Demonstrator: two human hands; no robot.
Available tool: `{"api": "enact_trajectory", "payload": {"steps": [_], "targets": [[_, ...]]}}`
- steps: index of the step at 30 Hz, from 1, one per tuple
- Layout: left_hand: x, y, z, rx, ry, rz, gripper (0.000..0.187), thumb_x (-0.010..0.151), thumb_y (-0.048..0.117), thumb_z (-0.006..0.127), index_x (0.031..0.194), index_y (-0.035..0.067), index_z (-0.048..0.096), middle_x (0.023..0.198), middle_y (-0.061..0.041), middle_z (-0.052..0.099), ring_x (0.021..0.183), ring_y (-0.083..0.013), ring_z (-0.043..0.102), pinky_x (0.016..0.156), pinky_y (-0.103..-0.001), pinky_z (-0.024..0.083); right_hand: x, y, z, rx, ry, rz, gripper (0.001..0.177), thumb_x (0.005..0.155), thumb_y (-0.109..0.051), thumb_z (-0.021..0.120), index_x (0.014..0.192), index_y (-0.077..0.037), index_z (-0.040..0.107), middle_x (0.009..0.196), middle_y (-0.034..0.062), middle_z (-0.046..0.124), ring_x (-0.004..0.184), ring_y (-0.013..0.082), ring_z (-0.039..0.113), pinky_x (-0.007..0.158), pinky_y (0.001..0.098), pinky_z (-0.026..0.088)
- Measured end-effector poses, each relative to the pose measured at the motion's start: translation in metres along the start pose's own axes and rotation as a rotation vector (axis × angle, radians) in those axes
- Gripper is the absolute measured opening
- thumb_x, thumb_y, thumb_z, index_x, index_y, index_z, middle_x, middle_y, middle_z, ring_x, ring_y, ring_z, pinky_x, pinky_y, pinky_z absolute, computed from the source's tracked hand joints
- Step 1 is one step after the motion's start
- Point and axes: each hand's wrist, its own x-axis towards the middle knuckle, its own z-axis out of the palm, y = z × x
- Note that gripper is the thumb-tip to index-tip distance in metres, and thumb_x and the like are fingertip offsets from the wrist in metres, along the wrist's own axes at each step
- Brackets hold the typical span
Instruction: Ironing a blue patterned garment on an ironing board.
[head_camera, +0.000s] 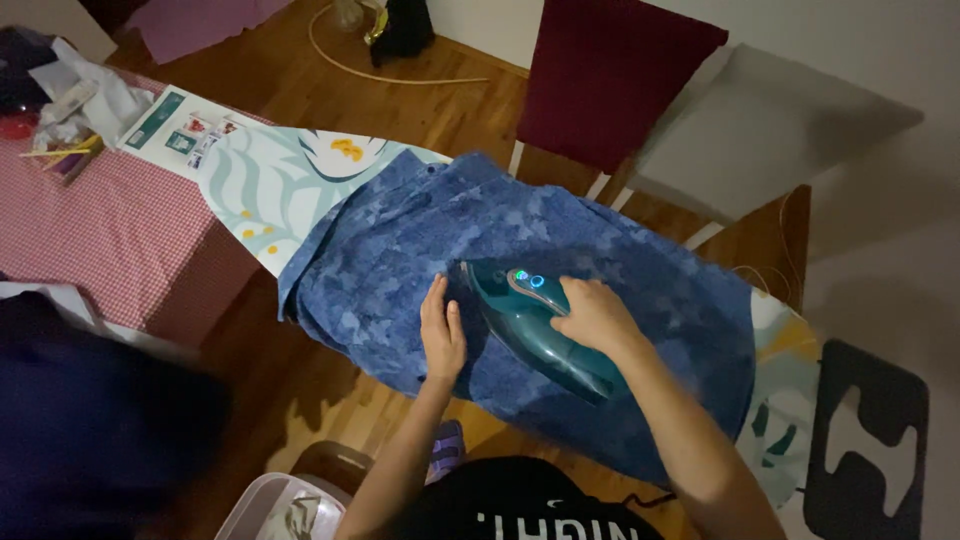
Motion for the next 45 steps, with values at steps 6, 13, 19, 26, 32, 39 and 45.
{"api": "enact_trajectory", "payload": {"steps": [6, 13, 19, 26, 32, 39, 45], "targets": [[0.001, -0.012, 0.004, 0.012, 0.038, -0.047, 0.041, 0.109, 0.02, 0.046, 0.144, -0.001, 0.054, 0.151, -0.022, 0.054, 0.14, -0.0384, 0.051, 0.118, -0.043, 0.038, -0.048, 0.028, -0.012, -0.048, -0.144, 0.022, 0.057, 0.07, -0.024, 0.081, 0.121, -0.003, 0.067, 0.106, 0.0221, 0.074, 0.099, 0.0371, 0.072, 0.087, 0.0465, 0.057], [0.02, -0.022, -0.006, 0.022, 0.094, -0.139, 0.027, 0.1, 0.013, 0.059, 0.124, 0.002, 0.066, 0.136, -0.021, 0.066, 0.128, -0.0381, 0.061, 0.111, -0.042, 0.046, -0.058, 0.061, 0.0, -0.012, -0.119, -0.092, 0.077, 0.065, -0.022, 0.085, 0.134, -0.003, 0.058, 0.109, 0.0226, 0.073, 0.097, 0.0358, 0.074, 0.086, 0.0438, 0.057], [0.048, -0.034, -0.042, 0.168, 0.137, -0.045, 0.025, 0.091, 0.003, 0.064, 0.116, 0.001, 0.068, 0.137, -0.022, 0.064, 0.127, -0.0416, 0.059, 0.111, -0.046, 0.045, -0.034, 0.022, 0.006, -0.05, -0.095, 0.043, 0.052, 0.069, -0.021, 0.084, 0.118, -0.009, 0.071, 0.093, 0.0208, 0.078, 0.09, 0.0359, 0.077, 0.084, 0.0455, 0.06], [0.066, -0.065, -0.085, 0.404, 0.096, -0.037, 0.036, 0.08, 0.003, 0.07, 0.116, 0.001, 0.069, 0.141, -0.022, 0.059, 0.131, -0.0418, 0.054, 0.113, -0.047, 0.043, 0.022, -0.026, 0.027, -0.107, -0.095, -0.018, 0.052, 0.069, -0.023, 0.085, 0.116, -0.005, 0.07, 0.099, 0.0212, 0.077, 0.095, 0.0376, 0.076, 0.087, 0.0464, 0.059], [0.067, -0.073, -0.092, 0.406, 0.0, -0.026, 0.037, 0.081, 0.01, 0.075, 0.116, 0.001, 0.07, 0.141, -0.023, 0.059, 0.131, -0.042, 0.053, 0.114, -0.047, 0.041, 0.038, -0.056, 0.025, -0.078, -0.002, -0.129, 0.061, 0.065, -0.029, 0.085, 0.117, -0.002, 0.069, 0.106, 0.0241, 0.073, 0.102, 0.0415, 0.071, 0.089, 0.0491, 0.056], [0.066, -0.066, -0.101, 0.384, 0.03, 0.003, 0.031, 0.088, 0.011, 0.072, 0.117, 0.0, 0.07, 0.139, -0.021, 0.062, 0.13, -0.0413, 0.055, 0.112, -0.047, 0.043, 0.044, -0.076, 0.02, -0.091, -0.018, -0.024, 0.049, 0.069, -0.03, 0.084, 0.108, -0.002, 0.07, 0.107, 0.0234, 0.073, 0.103, 0.0415, 0.07, 0.09, 0.05, 0.056], [0.067, -0.056, -0.108, 0.388, 0.013, 0.023, 0.029, 0.089, 0.009, 0.069, 0.116, -0.001, 0.07, 0.138, -0.021, 0.062, 0.129, -0.0417, 0.056, 0.111, -0.047, 0.044, 0.017, -0.066, 0.009, -0.02, -0.085, 0.092, 0.04, 0.071, -0.024, 0.083, 0.103, -0.004, 0.072, 0.1, 0.0222, 0.076, 0.097, 0.0395, 0.074, 0.087, 0.0481, 0.057]]}}
